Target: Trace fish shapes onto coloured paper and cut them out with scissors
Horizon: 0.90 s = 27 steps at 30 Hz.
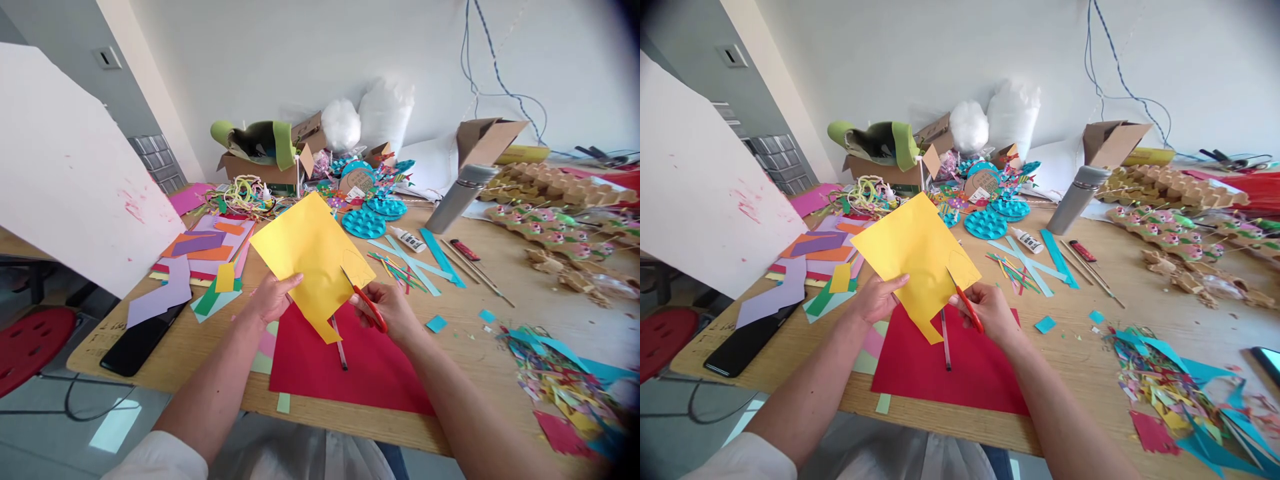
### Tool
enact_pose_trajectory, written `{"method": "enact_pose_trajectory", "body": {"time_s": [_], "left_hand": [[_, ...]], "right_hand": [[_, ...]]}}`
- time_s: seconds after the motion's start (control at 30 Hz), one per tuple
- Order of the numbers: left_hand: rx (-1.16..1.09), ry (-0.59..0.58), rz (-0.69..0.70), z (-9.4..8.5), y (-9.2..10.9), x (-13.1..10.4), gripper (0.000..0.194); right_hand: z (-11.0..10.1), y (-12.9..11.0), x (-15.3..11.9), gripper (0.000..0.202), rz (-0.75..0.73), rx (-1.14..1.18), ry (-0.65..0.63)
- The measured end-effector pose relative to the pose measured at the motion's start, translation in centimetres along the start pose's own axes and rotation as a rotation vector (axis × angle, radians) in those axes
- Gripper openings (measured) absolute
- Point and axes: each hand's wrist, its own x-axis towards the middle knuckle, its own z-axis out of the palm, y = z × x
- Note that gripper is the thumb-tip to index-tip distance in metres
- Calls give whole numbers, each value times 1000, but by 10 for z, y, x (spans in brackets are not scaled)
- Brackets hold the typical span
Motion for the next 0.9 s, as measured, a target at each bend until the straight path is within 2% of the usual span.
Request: {"method": "enact_pose_trajectory", "body": {"time_s": [0.4,0.7,0.9], "left_hand": [[13,2,8,-1,0,1,57],[6,-9,-34,-1,-1,0,57],[33,-6,-10,-4,-3,1,52]], "right_hand": [[3,4,-1,51,9,5,52],[2,-1,-3,49,-21,41,13],[-1,1,-3,46,-46,51,-29]]}}
